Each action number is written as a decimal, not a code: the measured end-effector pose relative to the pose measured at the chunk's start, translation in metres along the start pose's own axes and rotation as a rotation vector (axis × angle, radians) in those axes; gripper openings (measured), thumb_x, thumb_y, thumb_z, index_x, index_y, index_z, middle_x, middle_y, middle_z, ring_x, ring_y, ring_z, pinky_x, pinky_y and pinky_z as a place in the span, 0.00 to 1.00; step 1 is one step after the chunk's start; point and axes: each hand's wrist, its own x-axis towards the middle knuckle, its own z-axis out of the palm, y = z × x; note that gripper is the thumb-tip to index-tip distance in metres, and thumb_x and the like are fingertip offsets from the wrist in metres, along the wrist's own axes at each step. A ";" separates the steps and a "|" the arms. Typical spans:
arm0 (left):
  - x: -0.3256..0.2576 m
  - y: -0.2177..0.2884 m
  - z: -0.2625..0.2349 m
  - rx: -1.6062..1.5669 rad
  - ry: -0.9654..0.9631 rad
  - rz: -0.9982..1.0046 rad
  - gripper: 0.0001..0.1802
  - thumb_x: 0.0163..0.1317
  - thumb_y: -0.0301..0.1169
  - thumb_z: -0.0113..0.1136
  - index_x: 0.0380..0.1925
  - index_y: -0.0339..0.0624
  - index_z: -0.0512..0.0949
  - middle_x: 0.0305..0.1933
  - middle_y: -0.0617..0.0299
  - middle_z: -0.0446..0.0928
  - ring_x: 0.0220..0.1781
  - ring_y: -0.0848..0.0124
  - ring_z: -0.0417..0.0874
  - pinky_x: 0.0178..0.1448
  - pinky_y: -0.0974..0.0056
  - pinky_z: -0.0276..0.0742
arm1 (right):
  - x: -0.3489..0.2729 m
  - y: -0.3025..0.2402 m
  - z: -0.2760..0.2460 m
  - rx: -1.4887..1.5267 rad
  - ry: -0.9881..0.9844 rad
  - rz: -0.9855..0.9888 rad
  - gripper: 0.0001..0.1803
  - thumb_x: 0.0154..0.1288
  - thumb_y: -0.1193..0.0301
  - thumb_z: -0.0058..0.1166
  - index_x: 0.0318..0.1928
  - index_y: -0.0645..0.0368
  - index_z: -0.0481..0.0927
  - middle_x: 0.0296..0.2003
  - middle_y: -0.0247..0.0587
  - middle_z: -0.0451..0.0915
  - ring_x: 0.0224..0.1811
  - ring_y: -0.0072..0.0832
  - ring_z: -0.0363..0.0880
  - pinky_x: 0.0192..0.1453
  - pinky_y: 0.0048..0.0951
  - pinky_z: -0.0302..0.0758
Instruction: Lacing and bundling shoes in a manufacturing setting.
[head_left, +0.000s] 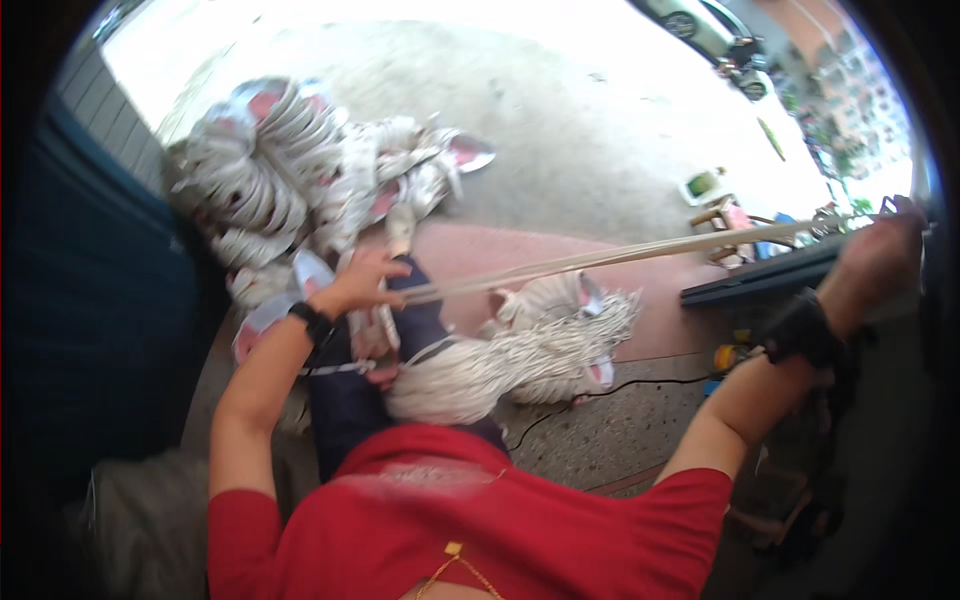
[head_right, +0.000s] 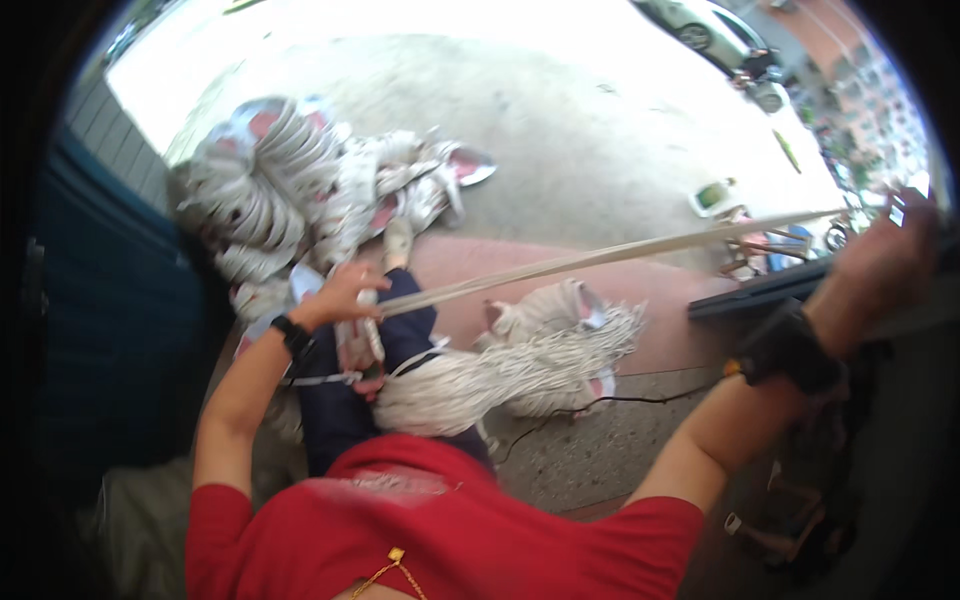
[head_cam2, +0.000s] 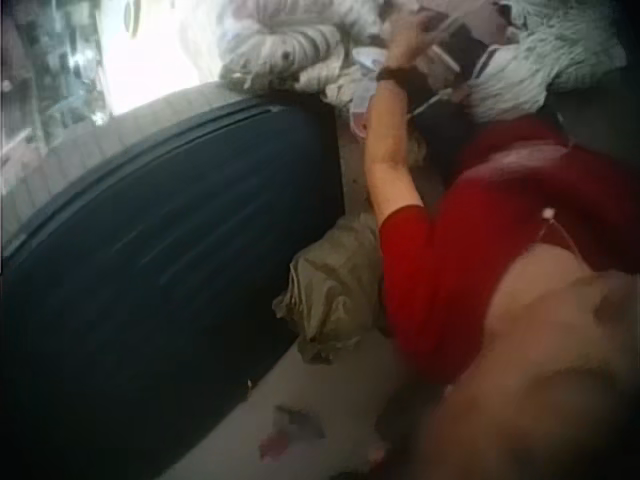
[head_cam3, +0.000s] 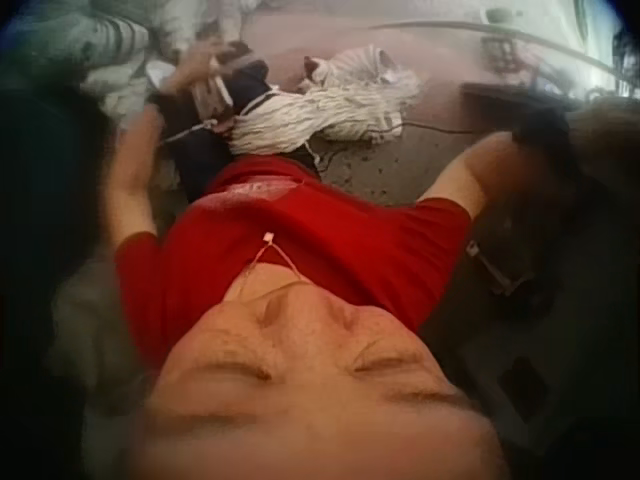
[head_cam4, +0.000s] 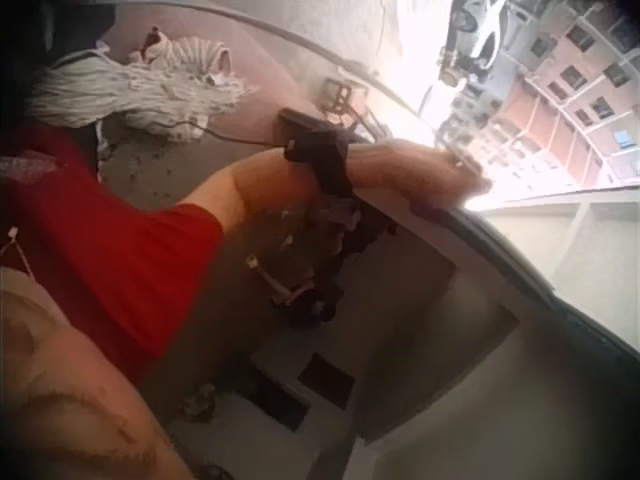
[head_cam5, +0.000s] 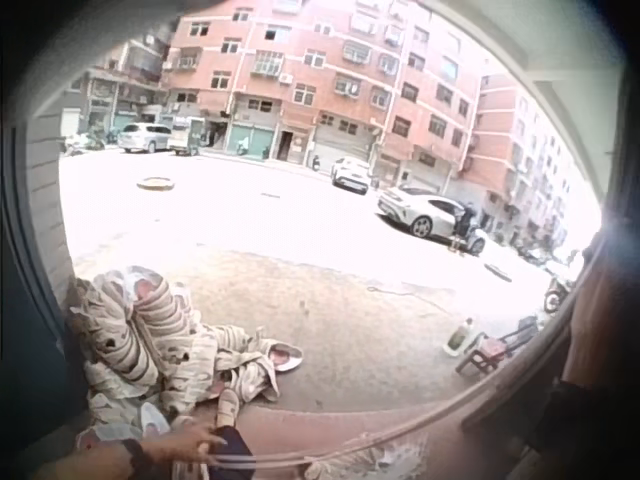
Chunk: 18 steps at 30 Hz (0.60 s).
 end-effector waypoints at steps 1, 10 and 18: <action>0.011 0.013 -0.009 -0.088 -0.087 0.088 0.19 0.53 0.43 0.73 0.41 0.44 0.84 0.47 0.49 0.80 0.48 0.57 0.80 0.54 0.57 0.75 | -0.005 -0.018 0.022 0.162 0.013 0.198 0.10 0.72 0.71 0.50 0.45 0.65 0.80 0.39 0.41 0.80 0.46 0.28 0.78 0.53 0.33 0.74; -0.105 0.038 -0.199 -1.081 0.512 -0.243 0.13 0.71 0.37 0.55 0.32 0.40 0.78 0.31 0.61 0.74 0.32 0.70 0.73 0.41 0.63 0.70 | -0.096 -0.022 0.138 1.151 -0.104 1.155 0.11 0.73 0.66 0.54 0.44 0.61 0.82 0.38 0.37 0.83 0.44 0.25 0.80 0.53 0.30 0.73; -0.580 -0.020 -0.391 -0.652 2.024 -0.553 0.12 0.74 0.42 0.49 0.40 0.46 0.73 0.24 0.67 0.57 0.23 0.73 0.57 0.28 0.66 0.56 | -0.364 0.094 0.166 1.070 -0.412 1.515 0.16 0.73 0.70 0.56 0.57 0.60 0.80 0.43 0.33 0.81 0.42 0.19 0.76 0.46 0.21 0.74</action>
